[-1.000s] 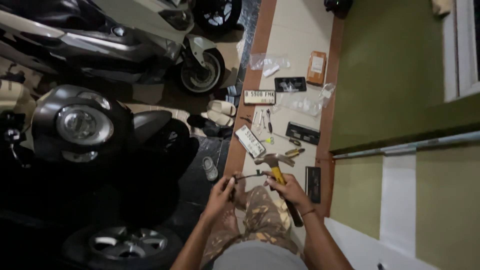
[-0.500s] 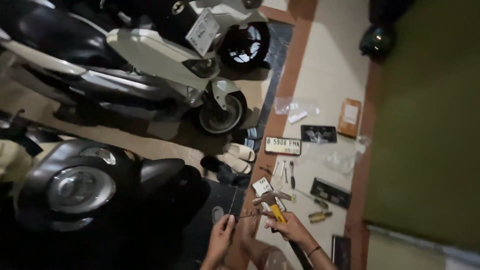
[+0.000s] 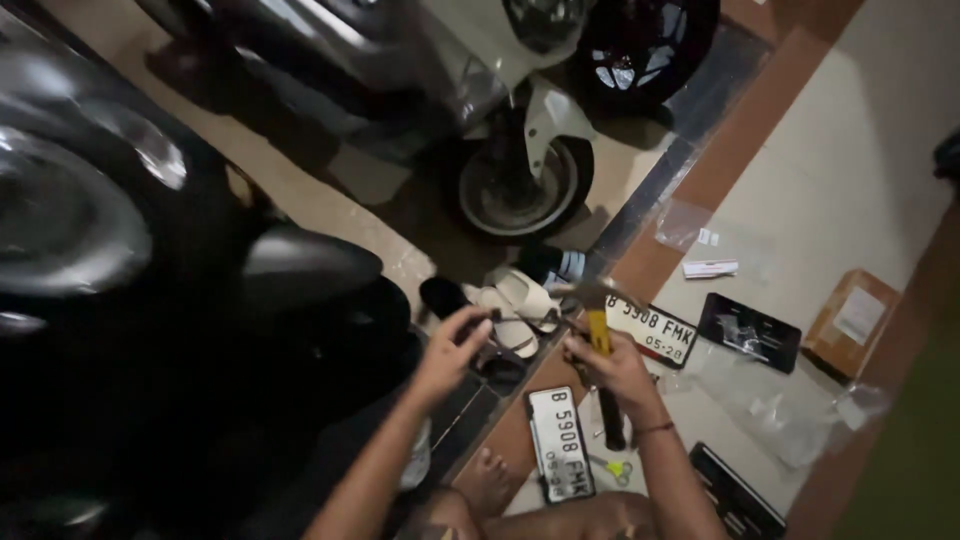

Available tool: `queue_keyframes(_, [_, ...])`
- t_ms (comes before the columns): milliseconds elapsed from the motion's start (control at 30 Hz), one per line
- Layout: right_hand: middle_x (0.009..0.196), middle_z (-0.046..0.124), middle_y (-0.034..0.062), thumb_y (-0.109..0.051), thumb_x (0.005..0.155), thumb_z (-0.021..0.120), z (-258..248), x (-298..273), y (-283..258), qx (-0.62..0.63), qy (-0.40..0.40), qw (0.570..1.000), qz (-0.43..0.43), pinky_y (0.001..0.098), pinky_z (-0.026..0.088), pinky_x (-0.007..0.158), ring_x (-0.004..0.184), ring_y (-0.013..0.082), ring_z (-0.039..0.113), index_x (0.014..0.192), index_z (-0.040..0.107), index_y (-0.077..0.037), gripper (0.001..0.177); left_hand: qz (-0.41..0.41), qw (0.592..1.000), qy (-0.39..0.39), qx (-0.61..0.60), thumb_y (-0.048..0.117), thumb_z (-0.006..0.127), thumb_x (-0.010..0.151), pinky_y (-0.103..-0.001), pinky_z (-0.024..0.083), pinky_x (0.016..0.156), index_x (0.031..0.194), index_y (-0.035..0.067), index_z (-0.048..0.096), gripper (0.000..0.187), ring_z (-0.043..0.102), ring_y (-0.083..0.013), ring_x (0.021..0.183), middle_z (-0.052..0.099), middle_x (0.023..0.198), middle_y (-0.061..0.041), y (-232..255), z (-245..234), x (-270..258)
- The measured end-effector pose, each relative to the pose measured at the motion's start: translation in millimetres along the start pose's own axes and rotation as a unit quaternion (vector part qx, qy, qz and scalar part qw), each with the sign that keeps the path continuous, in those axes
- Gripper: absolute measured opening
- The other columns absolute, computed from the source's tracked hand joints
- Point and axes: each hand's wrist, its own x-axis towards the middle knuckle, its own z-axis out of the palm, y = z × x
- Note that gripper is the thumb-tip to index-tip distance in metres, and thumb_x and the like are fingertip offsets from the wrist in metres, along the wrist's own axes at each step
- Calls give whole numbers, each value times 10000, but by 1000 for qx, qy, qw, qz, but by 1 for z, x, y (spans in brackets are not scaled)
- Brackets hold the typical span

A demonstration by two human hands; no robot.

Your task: Assembling a motorcycle license plate bracket holder while sitting on the floor.

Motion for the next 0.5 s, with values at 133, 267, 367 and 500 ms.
queue_keyframes(133, [631,595,-37,-246,890,776,19,28,8,-89,24,995,-32,245,348,413,459,50,463,903,757,-23,224,82,995,-18,49,235,658,1019,-207,471,688,1282,48,666,322,568,-51,788,669,907,11,-19,-15,25])
queue_keyframes(267, [628,510,-75,-200,866,764,18,45,55,14,54,997,-53,228,259,411,453,19,365,1134,751,-123,280,101,992,-73,1,240,628,1004,-210,469,668,1353,108,579,376,576,-46,797,645,924,23,-46,-18,39])
queue_keyframes(367, [635,525,-54,-186,901,771,11,43,99,35,62,994,-84,247,287,411,454,36,380,1072,710,-56,223,75,992,-103,16,254,619,1012,-242,417,590,1344,95,621,368,503,-73,697,625,884,5,-69,-22,38])
queue_keyframes(500, [698,592,-39,-164,952,758,32,-1,139,82,65,981,-165,249,335,453,503,49,448,1020,658,-39,174,115,975,-139,126,276,619,1066,-239,536,709,1255,25,681,320,659,-82,799,713,906,-24,-90,-38,7])
